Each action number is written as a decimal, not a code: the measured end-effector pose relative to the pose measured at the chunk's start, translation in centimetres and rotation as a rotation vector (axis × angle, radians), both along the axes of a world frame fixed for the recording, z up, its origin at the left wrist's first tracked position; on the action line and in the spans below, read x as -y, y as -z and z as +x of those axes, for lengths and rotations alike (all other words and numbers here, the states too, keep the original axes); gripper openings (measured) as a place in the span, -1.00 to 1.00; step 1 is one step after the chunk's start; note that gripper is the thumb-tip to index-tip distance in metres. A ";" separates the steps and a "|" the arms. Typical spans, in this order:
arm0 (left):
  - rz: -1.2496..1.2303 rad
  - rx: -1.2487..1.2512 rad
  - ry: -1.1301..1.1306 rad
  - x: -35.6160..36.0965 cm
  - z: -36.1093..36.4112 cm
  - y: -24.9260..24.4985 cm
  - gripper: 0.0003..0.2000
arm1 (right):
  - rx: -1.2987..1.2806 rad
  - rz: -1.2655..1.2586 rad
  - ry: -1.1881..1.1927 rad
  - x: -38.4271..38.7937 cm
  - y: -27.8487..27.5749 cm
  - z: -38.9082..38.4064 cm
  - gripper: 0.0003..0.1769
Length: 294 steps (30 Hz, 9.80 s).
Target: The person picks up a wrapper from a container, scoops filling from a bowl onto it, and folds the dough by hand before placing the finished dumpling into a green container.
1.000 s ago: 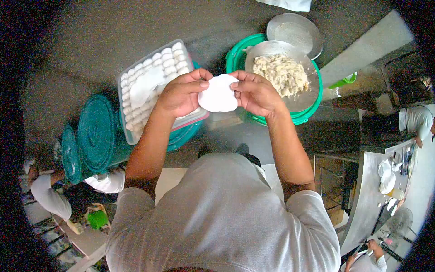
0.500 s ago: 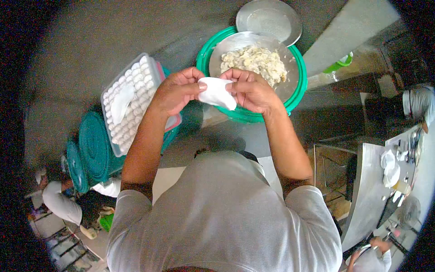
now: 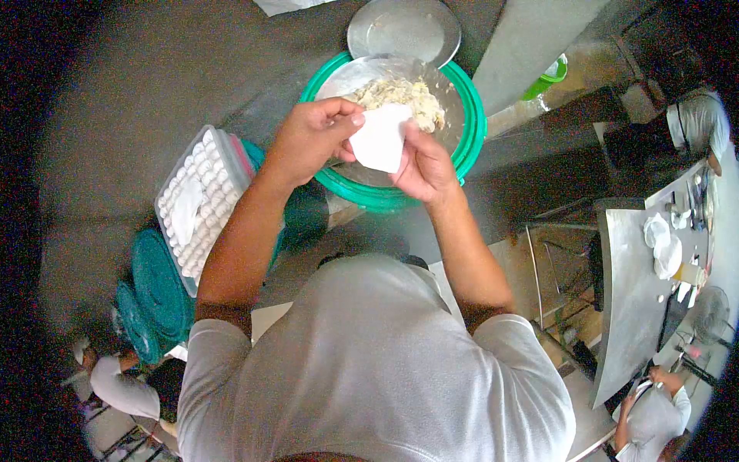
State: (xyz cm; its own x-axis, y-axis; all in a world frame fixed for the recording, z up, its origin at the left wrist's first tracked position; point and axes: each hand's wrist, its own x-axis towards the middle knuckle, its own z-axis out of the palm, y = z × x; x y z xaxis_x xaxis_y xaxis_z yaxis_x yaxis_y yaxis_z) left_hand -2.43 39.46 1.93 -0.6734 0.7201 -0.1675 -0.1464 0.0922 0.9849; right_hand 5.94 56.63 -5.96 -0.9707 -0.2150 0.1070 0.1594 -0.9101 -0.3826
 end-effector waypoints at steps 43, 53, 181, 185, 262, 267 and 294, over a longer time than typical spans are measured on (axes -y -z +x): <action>-0.524 -0.765 0.258 2.6 7.6 4.7 -0.71 | 0.612 -0.114 0.353 -5.0 3.1 10.1 -0.55; -0.501 -0.813 0.340 2.8 5.9 0.7 -0.70 | 0.563 -0.021 0.320 -5.6 3.4 11.1 -0.56; 0.350 -0.255 -0.664 7.1 10.7 0.0 -0.60 | -0.201 0.726 0.312 7.4 -7.1 4.7 -0.49; 0.306 -0.281 -0.607 9.1 10.4 -0.1 -0.59 | -0.343 0.923 0.385 8.7 -7.0 3.8 -0.60; 0.534 -0.403 -0.913 27.9 15.0 0.3 -0.72 | -0.799 1.258 0.223 28.5 -11.9 3.1 -0.82; 0.347 -0.682 -0.931 26.2 15.2 0.1 -0.74 | -0.913 1.226 0.140 25.9 -12.3 2.3 -0.82; 0.186 -0.669 -0.697 31.5 13.8 1.5 -0.86 | -0.668 1.466 0.007 28.9 -10.7 3.6 -0.85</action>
State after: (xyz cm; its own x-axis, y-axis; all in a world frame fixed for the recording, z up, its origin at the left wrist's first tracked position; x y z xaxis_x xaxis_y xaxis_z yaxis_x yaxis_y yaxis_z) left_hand 11.40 7.95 0.39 -0.8718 0.1022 0.4790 0.4842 0.0319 0.8744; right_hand 9.54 27.75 4.73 -0.8385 -0.5039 0.2073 -0.3876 0.2841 -0.8770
